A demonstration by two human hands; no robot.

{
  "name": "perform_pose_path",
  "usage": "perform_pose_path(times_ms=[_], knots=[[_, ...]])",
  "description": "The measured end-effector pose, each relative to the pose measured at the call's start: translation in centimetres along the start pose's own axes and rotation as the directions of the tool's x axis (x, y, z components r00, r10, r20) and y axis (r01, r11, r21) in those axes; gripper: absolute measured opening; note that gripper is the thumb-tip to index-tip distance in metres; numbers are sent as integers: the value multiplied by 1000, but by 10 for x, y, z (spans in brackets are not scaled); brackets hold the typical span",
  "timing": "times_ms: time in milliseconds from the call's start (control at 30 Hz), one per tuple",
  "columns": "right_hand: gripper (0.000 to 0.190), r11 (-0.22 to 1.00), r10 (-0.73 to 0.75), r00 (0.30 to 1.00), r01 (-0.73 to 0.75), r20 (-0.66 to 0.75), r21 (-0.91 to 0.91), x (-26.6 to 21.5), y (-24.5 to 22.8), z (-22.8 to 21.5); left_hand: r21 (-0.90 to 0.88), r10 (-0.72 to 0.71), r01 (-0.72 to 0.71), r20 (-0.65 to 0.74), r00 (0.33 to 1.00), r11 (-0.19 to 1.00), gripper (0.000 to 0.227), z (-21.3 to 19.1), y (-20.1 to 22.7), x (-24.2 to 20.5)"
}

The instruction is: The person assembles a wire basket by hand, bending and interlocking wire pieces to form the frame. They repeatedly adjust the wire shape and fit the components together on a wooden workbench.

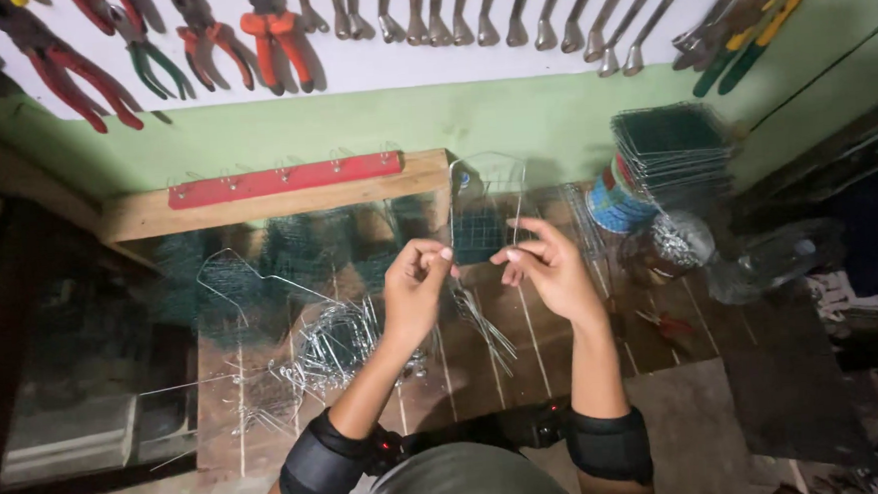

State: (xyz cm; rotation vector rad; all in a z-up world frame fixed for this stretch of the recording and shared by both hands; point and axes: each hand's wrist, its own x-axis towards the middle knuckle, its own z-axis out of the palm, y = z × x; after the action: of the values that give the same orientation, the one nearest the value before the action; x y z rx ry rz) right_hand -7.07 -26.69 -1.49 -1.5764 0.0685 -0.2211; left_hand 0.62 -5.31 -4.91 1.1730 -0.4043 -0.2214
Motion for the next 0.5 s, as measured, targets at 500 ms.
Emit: perform_pose_path(times_ms=[500], knots=[[26,1000,9,1000,-9,1,12,-5,-11,-45,133,-85,86,-16,996,987,15,47,22,-8]])
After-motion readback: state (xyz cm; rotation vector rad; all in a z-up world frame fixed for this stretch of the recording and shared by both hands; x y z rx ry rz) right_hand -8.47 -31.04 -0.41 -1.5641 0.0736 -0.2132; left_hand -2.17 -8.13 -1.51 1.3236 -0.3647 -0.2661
